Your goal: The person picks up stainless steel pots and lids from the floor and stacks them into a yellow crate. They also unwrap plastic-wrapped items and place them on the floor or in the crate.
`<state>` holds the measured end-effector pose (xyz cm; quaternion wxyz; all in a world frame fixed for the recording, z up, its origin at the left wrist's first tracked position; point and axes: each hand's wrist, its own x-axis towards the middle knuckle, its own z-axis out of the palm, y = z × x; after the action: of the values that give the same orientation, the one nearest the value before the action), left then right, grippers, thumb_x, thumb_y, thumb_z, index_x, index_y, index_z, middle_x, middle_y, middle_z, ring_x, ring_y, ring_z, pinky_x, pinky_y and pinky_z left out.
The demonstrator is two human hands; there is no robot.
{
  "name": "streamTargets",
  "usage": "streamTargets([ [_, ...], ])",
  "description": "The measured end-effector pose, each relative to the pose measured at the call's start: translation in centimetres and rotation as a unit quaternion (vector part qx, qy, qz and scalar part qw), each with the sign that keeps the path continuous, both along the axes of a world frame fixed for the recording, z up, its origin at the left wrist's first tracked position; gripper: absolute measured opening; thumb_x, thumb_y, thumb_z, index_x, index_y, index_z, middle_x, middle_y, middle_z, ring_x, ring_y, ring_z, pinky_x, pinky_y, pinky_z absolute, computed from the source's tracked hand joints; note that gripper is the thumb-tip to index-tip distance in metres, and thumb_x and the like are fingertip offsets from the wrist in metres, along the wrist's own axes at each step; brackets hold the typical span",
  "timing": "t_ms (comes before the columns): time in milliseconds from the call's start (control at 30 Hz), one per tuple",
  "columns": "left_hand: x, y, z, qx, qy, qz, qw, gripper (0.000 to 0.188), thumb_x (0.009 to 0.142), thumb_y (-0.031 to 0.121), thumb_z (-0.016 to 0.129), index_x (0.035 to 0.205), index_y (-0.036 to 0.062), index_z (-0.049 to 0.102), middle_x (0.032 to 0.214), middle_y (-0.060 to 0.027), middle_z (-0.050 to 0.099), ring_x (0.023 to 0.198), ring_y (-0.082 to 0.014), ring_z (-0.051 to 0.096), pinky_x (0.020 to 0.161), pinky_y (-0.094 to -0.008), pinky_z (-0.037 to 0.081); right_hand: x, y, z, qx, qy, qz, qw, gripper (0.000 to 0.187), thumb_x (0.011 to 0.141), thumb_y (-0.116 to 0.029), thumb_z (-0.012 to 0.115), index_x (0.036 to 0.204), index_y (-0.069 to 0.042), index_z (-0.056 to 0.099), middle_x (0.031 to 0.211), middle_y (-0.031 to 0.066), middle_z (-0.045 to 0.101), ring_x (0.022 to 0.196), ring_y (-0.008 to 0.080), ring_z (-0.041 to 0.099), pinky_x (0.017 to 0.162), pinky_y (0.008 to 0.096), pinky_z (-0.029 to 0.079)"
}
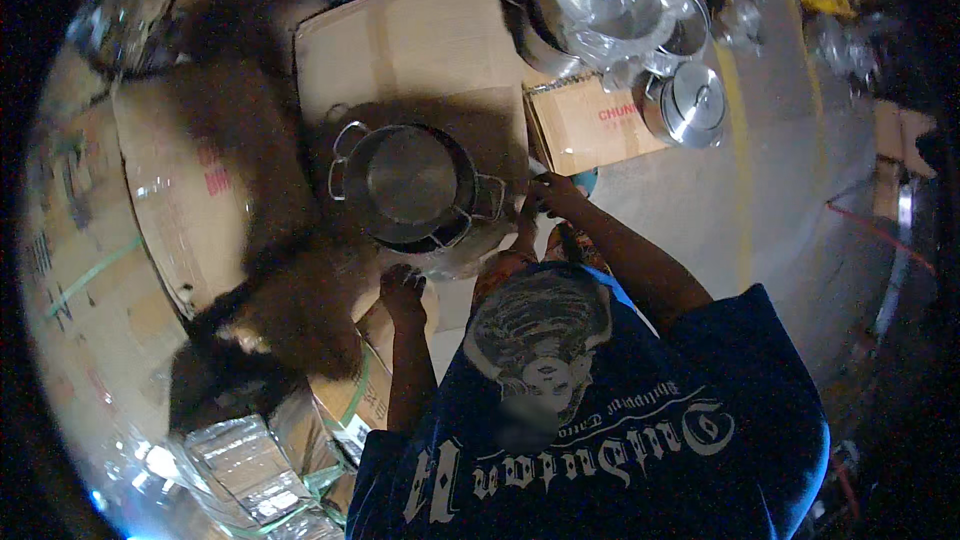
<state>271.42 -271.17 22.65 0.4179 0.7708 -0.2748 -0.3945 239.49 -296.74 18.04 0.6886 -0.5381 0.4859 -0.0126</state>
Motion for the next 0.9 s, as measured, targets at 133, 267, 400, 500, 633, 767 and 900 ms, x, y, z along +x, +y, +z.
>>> streamTargets([
  [133, 1.8, -2.2, 2.3, 0.014, 0.096, 0.173, 0.98, 0.024, 0.093, 0.026, 0.047, 0.108, 0.0081, 0.05, 0.098, -0.0054, 0.055, 0.088, -0.0187, 0.053, 0.077, -0.0339, 0.046, -6.3, 2.0, -4.3, 0.151, -0.012, -0.209, 0.966, 0.049, 0.088, -0.035, 0.059, 0.12, 0.002, 0.052, 0.103, 0.0139, 0.062, 0.08, 0.0205, 0.063, 0.063, 0.0332, 0.053],
  [267, 2.3, -7.6, 5.8, -0.067, 0.077, 0.17, 0.98, 0.023, 0.095, 0.028, 0.048, 0.105, 0.0081, 0.053, 0.093, -0.004, 0.055, 0.085, -0.0168, 0.053, 0.073, -0.0317, 0.045, -12.7, 2.4, -8.8, 0.233, 0.004, -0.207, 0.95, 0.049, 0.086, -0.034, 0.061, 0.117, 0.003, 0.053, 0.098, 0.0136, 0.064, 0.078, 0.0206, 0.063, 0.064, 0.0335, 0.053],
  [400, 2.3, -12.1, 8.9, -0.06, 0.1, 0.221, 0.968, 0.019, 0.089, 0.018, 0.057, 0.104, 0.0065, 0.057, 0.09, -0.0053, 0.059, 0.08, -0.021, 0.056, 0.073, -0.0347, 0.047, -17.5, 1.2, -9.2, 0.092, 0.008, -0.136, 0.986, 0.045, 0.085, -0.033, 0.061, 0.116, 0.0, 0.055, 0.091, 0.0122, 0.064, 0.075, 0.0194, 0.063, 0.066, 0.0333, 0.053],
  [500, 1.5, -15.0, 10.5, 0.079, -0.471, -0.154, 0.865, 0.024, 0.084, 0.005, 0.059, 0.107, 0.0037, 0.058, 0.094, -0.0078, 0.061, 0.081, -0.0238, 0.058, 0.074, -0.0365, 0.049, -19.0, -0.9, -8.3, 0.17, -0.025, -0.209, 0.963, 0.041, 0.088, -0.032, 0.059, 0.115, -0.002, 0.055, 0.09, 0.0111, 0.064, 0.075, 0.0181, 0.062, 0.068, 0.0322, 0.052],
  [633, -0.9, -19.3, 12.1, 0.103, -0.384, -0.199, 0.896, 0.037, 0.078, -0.005, 0.057, 0.114, 0.0034, 0.058, 0.102, -0.011, 0.061, 0.089, -0.0248, 0.059, 0.077, -0.0372, 0.05, -19.6, -3.3, -8.0, 0.124, -0.078, -0.221, 0.964, 0.038, 0.09, -0.031, 0.057, 0.115, -0.002, 0.054, 0.091, 0.0106, 0.064, 0.072, 0.0173, 0.061, 0.066, 0.0312, 0.052],
  [767, -4.7, -20.6, 13.5, 0.087, -0.119, -0.076, 0.986, 0.038, 0.081, -0.002, 0.053, 0.118, 0.0042, 0.056, 0.105, -0.0118, 0.061, 0.094, -0.025, 0.059, 0.079, -0.0366, 0.051, -18.8, -4.2, -8.7, 0.131, -0.109, -0.147, 0.974, 0.037, 0.09, -0.03, 0.057, 0.117, -0.004, 0.054, 0.093, 0.0109, 0.063, 0.075, 0.0179, 0.061, 0.067, 0.0314, 0.051],
  [900, -4.4, -19.3, 12.2, 0.071, 0.037, 0.133, 0.988, 0.041, 0.084, 0.008, 0.053, 0.125, 0.0039, 0.051, 0.108, -0.0126, 0.06, 0.095, -0.0265, 0.059, 0.081, -0.0389, 0.051, -15.3, -4.2, -7.0, 0.131, -0.105, -0.048, 0.985, 0.038, 0.09, -0.027, 0.058, 0.121, -0.006, 0.053, 0.097, 0.0118, 0.064, 0.079, 0.019, 0.061, 0.069, 0.0325, 0.051],
])
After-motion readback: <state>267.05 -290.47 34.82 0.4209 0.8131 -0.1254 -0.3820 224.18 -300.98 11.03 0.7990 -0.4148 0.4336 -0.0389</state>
